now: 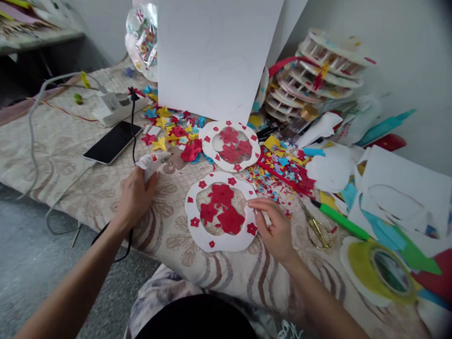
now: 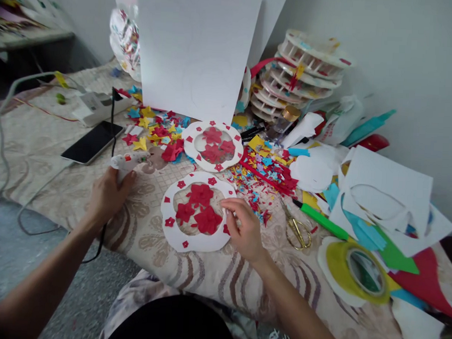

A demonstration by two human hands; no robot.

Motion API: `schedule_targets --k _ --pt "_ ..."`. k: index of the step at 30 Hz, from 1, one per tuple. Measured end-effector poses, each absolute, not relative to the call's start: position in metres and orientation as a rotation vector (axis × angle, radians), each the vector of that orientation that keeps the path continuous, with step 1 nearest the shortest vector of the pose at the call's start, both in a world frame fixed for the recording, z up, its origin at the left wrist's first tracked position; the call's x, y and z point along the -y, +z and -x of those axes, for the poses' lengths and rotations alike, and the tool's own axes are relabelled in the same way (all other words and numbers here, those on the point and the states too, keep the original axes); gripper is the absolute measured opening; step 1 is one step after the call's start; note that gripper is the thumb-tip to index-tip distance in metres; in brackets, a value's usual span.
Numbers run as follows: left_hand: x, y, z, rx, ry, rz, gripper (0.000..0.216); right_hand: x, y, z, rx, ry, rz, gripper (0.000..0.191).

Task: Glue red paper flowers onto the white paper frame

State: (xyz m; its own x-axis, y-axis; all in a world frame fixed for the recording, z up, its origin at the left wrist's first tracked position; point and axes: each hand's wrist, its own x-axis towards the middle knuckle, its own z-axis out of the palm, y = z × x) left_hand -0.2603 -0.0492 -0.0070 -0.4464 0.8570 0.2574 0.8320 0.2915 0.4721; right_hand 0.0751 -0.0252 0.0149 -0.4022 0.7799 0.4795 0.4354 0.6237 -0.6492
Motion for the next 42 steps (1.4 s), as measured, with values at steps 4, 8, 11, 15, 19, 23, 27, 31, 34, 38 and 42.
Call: schedule_targets --k 4,8,11,15,19,23,27,31,34,38,42 --pt "0.056 -0.007 0.264 -2.495 0.868 -1.620 0.029 0.021 0.012 -0.087 1.943 0.506 1.022 0.021" --pt "0.076 -0.006 0.256 -2.488 1.204 -1.703 0.049 0.017 0.005 -0.097 1.692 0.518 1.135 0.017" --pt "0.097 -0.008 0.238 -2.433 1.521 -1.965 0.049 0.015 -0.002 -0.104 1.516 0.502 1.171 0.012" --pt "0.120 -0.015 0.210 -1.875 1.254 -2.396 0.039 0.015 -0.009 -0.112 1.444 0.536 1.198 0.021" --pt "0.126 -0.022 0.196 -1.614 0.960 -2.574 0.038 0.018 -0.010 -0.113 1.418 0.584 1.175 0.034" --pt "0.122 -0.027 0.195 -1.639 0.735 -2.681 0.038 0.018 -0.009 -0.111 1.416 0.608 1.159 0.034" --pt "0.122 -0.029 0.197 -1.615 0.771 -2.644 0.044 0.018 -0.008 -0.113 1.397 0.610 1.167 0.034" --pt "0.125 -0.031 0.198 -1.606 0.916 -2.534 0.052 0.018 -0.008 -0.114 1.391 0.626 1.157 0.034" --pt "0.127 -0.033 0.199 -1.571 1.094 -2.458 0.045 0.019 -0.008 -0.114 1.391 0.635 1.172 0.033" --pt "0.129 -0.035 0.201 -1.481 1.100 -2.585 0.036 0.021 -0.007 -0.113 1.392 0.623 1.202 0.034" --pt "0.128 -0.036 0.200 -1.470 0.938 -2.713 0.035 0.021 -0.007 -0.112 1.388 0.627 1.200 0.034"
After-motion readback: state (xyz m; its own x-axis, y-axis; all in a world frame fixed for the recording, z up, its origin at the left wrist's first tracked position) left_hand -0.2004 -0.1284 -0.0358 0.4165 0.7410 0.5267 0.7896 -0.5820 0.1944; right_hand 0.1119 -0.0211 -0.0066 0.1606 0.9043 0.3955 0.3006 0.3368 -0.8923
